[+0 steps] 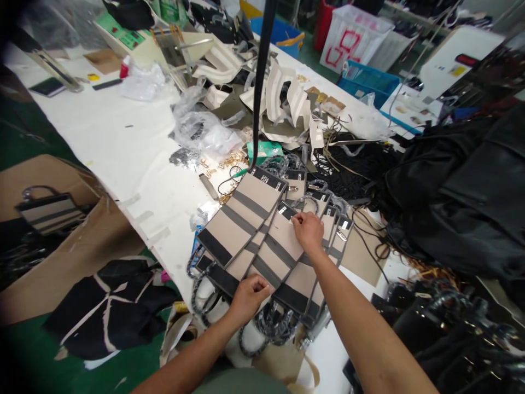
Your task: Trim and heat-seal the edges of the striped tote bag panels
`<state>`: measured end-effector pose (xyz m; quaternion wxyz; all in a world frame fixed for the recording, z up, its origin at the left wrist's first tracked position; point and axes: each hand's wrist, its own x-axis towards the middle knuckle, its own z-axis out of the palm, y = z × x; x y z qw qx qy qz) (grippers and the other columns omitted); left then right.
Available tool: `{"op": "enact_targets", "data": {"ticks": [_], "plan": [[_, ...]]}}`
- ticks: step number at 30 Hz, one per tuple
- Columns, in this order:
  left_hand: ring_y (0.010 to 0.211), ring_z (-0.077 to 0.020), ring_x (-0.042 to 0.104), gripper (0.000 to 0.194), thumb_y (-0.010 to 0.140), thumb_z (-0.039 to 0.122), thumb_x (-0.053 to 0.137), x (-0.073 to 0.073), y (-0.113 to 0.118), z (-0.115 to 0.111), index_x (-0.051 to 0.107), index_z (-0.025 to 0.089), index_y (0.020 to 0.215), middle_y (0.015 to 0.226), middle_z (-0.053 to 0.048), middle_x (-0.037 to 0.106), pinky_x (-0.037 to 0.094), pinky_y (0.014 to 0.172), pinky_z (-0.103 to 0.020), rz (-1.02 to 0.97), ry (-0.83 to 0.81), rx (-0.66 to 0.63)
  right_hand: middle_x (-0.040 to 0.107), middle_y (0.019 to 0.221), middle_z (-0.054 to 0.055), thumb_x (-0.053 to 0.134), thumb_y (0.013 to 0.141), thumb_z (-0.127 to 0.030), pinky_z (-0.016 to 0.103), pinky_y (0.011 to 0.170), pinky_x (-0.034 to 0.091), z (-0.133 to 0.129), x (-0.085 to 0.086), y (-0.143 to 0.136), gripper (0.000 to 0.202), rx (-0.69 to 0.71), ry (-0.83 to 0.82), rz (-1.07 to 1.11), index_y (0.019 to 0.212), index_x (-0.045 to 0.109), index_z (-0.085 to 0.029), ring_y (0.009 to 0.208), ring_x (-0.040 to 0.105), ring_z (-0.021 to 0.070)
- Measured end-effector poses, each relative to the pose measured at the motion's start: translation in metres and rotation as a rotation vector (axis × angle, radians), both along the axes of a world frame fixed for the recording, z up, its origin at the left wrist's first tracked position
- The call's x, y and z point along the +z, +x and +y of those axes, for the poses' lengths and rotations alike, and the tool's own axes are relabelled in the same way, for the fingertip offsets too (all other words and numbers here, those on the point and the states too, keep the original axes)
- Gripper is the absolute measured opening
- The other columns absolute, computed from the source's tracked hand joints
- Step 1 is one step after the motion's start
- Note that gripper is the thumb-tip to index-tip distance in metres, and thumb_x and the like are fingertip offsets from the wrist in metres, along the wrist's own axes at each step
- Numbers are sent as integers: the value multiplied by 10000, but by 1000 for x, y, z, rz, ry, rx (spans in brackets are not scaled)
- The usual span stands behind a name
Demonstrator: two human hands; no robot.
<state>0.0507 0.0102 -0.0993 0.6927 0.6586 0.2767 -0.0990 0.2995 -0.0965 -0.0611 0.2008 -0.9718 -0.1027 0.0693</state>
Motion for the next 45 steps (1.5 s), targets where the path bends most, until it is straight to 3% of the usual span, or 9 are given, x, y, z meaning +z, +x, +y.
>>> {"op": "enact_targets", "data": {"ticks": [7,12,19,25,29,35,38,40,45], "plan": [[628,-128,544,232,714,380,748,-3,0,-1,662,165,698,667,5,626,407,610,-252,9,-26,10,689,1026,86,557,860,-437,415,889,334,-4,-10,-9,353,-38,46,-145,1127,655,-228,1025,530,275],[591,-120,522,297,686,431,756,4,2,1,643,156,686,621,15,614,398,594,-251,17,-85,60,693,1060,102,509,883,-390,415,918,373,-11,-17,0,292,-2,136,-188,1024,702,-221,1036,543,269],[524,-86,406,418,659,530,770,39,-5,8,601,155,582,528,53,502,305,525,-239,25,-65,169,686,1113,128,495,912,-421,431,1024,403,-25,27,-32,355,46,277,-241,1094,676,-177,1096,564,263],[524,-89,402,518,668,638,733,62,-16,0,532,172,559,508,58,468,288,512,-238,12,-47,242,727,922,40,645,842,-506,349,806,501,-34,72,-144,367,261,661,734,1065,701,-219,831,641,197],[523,-93,406,554,698,684,686,71,-24,-7,540,168,562,513,48,481,274,508,-244,-9,-28,239,669,745,1,683,811,-509,303,700,468,-33,88,-187,344,148,807,820,920,708,-183,712,591,157],[559,-98,461,514,733,635,694,88,-34,-12,566,160,583,550,46,509,352,549,-240,-89,-5,226,563,643,-41,705,786,-483,274,593,361,-40,96,-198,316,168,723,720,838,688,-172,607,470,115],[820,-171,652,416,731,489,766,96,-37,-13,697,153,966,891,-41,730,504,753,-271,-173,-8,181,605,691,-27,693,795,-479,279,627,382,-45,94,-198,308,129,751,693,831,678,-174,650,504,127],[1008,-208,681,463,766,378,750,100,-39,-13,658,173,1171,1122,-90,743,526,899,-310,-236,12,111,596,697,-35,692,801,-463,276,635,378,-48,93,-197,287,140,767,693,845,671,-181,657,499,123],[837,-172,688,194,814,307,670,105,-39,-13,729,183,949,911,-43,768,528,775,-277,-233,208,5,579,698,-37,662,832,-435,277,625,388,-55,91,-195,235,188,723,636,828,656,-200,660,512,130]]}}
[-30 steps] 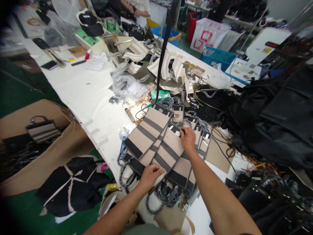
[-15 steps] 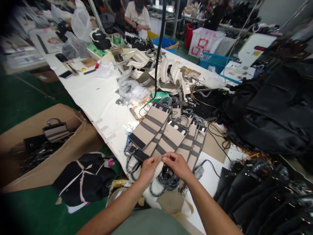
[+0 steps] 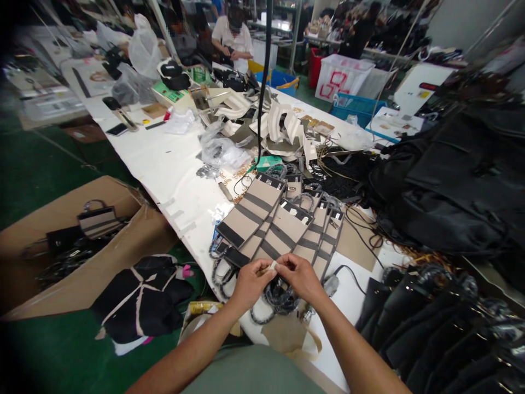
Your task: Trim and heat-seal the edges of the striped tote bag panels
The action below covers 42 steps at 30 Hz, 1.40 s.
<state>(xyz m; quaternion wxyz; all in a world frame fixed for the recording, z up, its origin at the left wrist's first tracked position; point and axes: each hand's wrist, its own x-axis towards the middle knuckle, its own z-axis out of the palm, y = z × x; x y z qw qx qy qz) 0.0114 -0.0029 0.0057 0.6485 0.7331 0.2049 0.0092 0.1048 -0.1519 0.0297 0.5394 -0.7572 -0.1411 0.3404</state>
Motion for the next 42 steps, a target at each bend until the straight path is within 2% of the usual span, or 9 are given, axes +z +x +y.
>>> {"op": "enact_targets", "data": {"ticks": [4,7,12,16,19,22,27,32,42], "plan": [[677,-130,596,133,801,304,673,-1,3,1,688,177,763,712,9,681,441,643,-244,24,96,4,644,863,-2,671,833,-368,307,742,466,-2,5,7,204,47,-110,-298,986,665,-232,787,594,162],[662,-118,564,116,801,273,656,-3,7,4,659,184,726,685,28,642,403,637,-241,27,163,-21,669,1007,21,625,877,-326,316,843,469,2,18,16,268,202,-157,-525,1139,646,-274,923,623,171],[655,-121,546,150,817,219,602,-5,17,10,615,192,670,665,28,602,359,633,-254,17,257,-71,702,870,19,570,904,-293,343,814,400,22,37,36,133,590,-396,-759,864,689,-250,880,631,188],[666,-136,557,149,828,208,593,-5,26,19,616,204,681,688,12,610,350,644,-273,8,312,-95,708,816,29,588,854,-267,351,787,368,36,28,47,113,659,-477,-775,789,672,-228,795,617,184],[693,-149,573,199,872,247,578,-7,30,23,616,212,681,707,-6,617,366,663,-283,-33,344,-102,699,777,35,569,832,-255,351,781,363,40,10,63,141,520,-471,-715,730,664,-229,760,593,184],[730,-159,582,245,909,334,573,-18,31,19,632,215,703,732,-18,633,384,699,-292,-69,305,-117,699,767,26,576,814,-308,335,757,395,40,-12,97,162,176,-386,-534,708,671,-233,745,590,188],[637,-133,516,224,809,358,681,-62,33,7,632,190,670,641,15,578,365,613,-261,143,-107,-7,742,843,44,537,834,-487,326,727,459,56,-49,170,331,-153,-371,-417,804,702,-202,798,635,216],[554,-99,438,219,779,358,682,-92,44,9,621,165,693,578,51,509,324,548,-237,222,-208,17,761,849,44,542,818,-477,331,708,458,92,-79,206,339,-247,-453,-422,830,748,-207,777,647,218],[566,-101,451,246,765,393,697,-93,45,11,632,165,699,583,51,519,335,561,-238,277,-229,1,731,1006,67,536,863,-493,346,700,401,110,-96,198,328,-358,-750,-513,915,771,-270,858,621,238]]}}
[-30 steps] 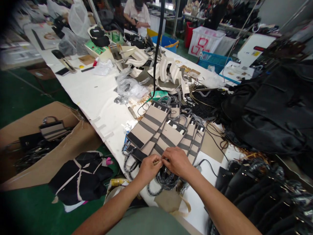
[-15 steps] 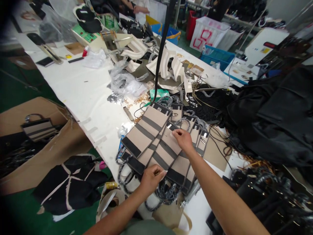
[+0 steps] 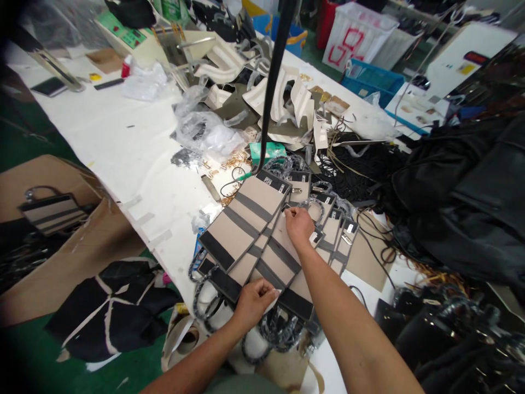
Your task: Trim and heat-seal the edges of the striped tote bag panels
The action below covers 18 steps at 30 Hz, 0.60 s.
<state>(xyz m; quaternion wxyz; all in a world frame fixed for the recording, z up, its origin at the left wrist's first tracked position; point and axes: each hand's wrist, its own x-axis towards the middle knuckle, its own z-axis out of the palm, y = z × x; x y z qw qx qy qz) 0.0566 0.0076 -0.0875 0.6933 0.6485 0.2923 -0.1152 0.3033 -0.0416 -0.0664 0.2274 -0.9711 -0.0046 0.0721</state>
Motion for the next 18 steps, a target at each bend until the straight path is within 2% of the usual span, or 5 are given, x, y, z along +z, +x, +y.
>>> {"op": "enact_targets", "data": {"ticks": [9,14,18], "plan": [[578,-109,471,243,769,391,693,2,1,2,637,167,694,593,40,536,348,573,-243,-5,17,-11,727,991,47,561,872,-472,329,708,380,1,3,-3,280,19,-19,-35,911,741,-261,852,592,206],[576,-106,464,236,775,376,689,1,0,1,630,165,688,589,42,529,346,573,-240,-12,27,-12,734,908,9,557,874,-440,332,694,364,0,0,1,313,-39,-13,-25,1121,652,-272,816,604,211],[572,-102,444,235,780,375,685,-1,-1,1,628,165,692,586,47,507,336,565,-238,-21,29,-13,734,919,20,547,875,-449,334,683,360,-3,-1,8,309,-48,-11,-19,1097,654,-262,817,614,216]]}}
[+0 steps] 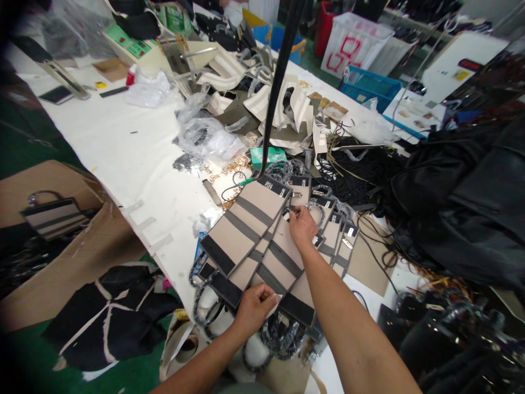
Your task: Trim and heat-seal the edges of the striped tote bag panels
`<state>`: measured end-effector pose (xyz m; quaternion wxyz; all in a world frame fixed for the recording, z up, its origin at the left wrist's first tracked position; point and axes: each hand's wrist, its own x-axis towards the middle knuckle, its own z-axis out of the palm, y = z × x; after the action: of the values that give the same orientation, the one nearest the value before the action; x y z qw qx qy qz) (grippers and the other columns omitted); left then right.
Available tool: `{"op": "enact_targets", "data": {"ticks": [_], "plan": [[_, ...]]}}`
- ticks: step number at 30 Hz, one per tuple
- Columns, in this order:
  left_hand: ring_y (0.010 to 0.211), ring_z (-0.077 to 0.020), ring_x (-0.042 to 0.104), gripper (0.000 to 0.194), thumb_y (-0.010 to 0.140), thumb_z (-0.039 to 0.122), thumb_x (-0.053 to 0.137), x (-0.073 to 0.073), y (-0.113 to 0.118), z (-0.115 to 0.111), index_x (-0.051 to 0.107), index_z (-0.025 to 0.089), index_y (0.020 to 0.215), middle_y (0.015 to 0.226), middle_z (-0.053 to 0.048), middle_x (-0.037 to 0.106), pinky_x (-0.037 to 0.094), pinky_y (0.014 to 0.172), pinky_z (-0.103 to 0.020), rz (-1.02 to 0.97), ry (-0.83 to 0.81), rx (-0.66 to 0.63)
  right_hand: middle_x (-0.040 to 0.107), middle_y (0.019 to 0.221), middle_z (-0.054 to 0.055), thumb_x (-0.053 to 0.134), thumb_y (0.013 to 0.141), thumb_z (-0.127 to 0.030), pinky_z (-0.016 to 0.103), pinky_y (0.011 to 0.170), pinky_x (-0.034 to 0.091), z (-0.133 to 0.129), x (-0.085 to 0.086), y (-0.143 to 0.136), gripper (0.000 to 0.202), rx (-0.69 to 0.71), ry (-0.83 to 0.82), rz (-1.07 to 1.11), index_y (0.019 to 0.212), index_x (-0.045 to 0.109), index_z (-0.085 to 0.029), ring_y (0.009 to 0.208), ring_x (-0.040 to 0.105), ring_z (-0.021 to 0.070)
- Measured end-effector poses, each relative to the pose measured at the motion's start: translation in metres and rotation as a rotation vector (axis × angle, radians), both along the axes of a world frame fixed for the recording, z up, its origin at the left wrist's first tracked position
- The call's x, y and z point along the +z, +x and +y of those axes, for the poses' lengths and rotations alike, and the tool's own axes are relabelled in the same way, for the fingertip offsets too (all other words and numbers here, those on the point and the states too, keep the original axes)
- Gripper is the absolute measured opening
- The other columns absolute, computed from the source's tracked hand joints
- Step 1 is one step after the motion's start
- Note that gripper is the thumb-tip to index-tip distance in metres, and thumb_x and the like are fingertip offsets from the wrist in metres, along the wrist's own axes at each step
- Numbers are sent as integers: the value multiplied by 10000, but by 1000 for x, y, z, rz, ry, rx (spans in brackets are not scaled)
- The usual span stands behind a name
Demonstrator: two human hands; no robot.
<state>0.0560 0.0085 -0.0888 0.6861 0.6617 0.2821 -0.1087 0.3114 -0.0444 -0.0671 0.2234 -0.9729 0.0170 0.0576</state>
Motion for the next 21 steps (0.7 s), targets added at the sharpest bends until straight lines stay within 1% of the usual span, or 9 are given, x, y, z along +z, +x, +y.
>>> {"op": "enact_targets", "data": {"ticks": [4,9,12,14,15,16,18,19,21], "plan": [[566,-102,431,236,775,376,689,-3,-1,-1,618,167,691,582,49,494,324,557,-240,0,-1,6,722,886,11,568,853,-502,329,684,369,-2,0,-1,358,36,-7,-9,1111,655,-268,805,608,212],[581,-102,434,242,778,379,693,-6,-2,-2,615,169,688,594,45,509,326,571,-238,-13,-10,10,702,1045,16,599,823,-537,326,718,394,-5,-3,-9,488,128,-24,-48,1252,592,-305,868,607,213],[575,-99,425,242,779,379,692,-6,-2,-2,614,167,693,592,49,503,318,568,-238,-12,-6,7,692,1054,22,655,770,-553,335,724,415,-6,-2,-6,606,195,-34,-24,1318,551,-317,877,608,225],[569,-99,420,240,779,378,689,-6,-2,-2,610,168,693,587,52,494,316,562,-238,-15,-7,6,688,1024,26,697,729,-526,343,739,437,-9,3,-1,674,234,25,-2,1343,541,-298,867,603,226],[568,-100,420,238,777,376,688,-5,-2,-2,607,170,691,584,53,490,318,561,-238,-19,-9,6,686,1003,29,707,718,-503,348,752,451,-12,7,1,691,245,91,4,1349,541,-276,845,598,218],[566,-101,421,234,775,373,687,-5,-3,-2,604,171,690,581,55,486,321,561,-238,-25,-10,6,685,976,29,709,716,-482,350,766,465,-16,12,3,688,236,182,3,1344,549,-252,815,592,207],[565,-102,424,232,770,371,687,-4,-3,-1,602,173,685,579,56,487,329,564,-238,-37,-8,9,685,925,29,682,739,-477,353,795,486,-32,23,1,607,150,368,-16,1281,593,-219,776,589,191],[568,-104,429,231,767,372,689,-3,-4,-1,605,173,684,583,54,496,333,568,-239,-43,-2,11,688,914,34,658,759,-495,358,810,493,-43,28,-5,545,84,431,-30,1222,622,-211,780,596,193],[580,-110,444,232,764,378,690,-1,-5,0,614,174,684,593,48,515,340,578,-242,-57,13,14,695,888,50,611,786,-548,375,805,504,-67,35,-25,452,-58,472,-34,1074,656,-202,804,619,212]]}}
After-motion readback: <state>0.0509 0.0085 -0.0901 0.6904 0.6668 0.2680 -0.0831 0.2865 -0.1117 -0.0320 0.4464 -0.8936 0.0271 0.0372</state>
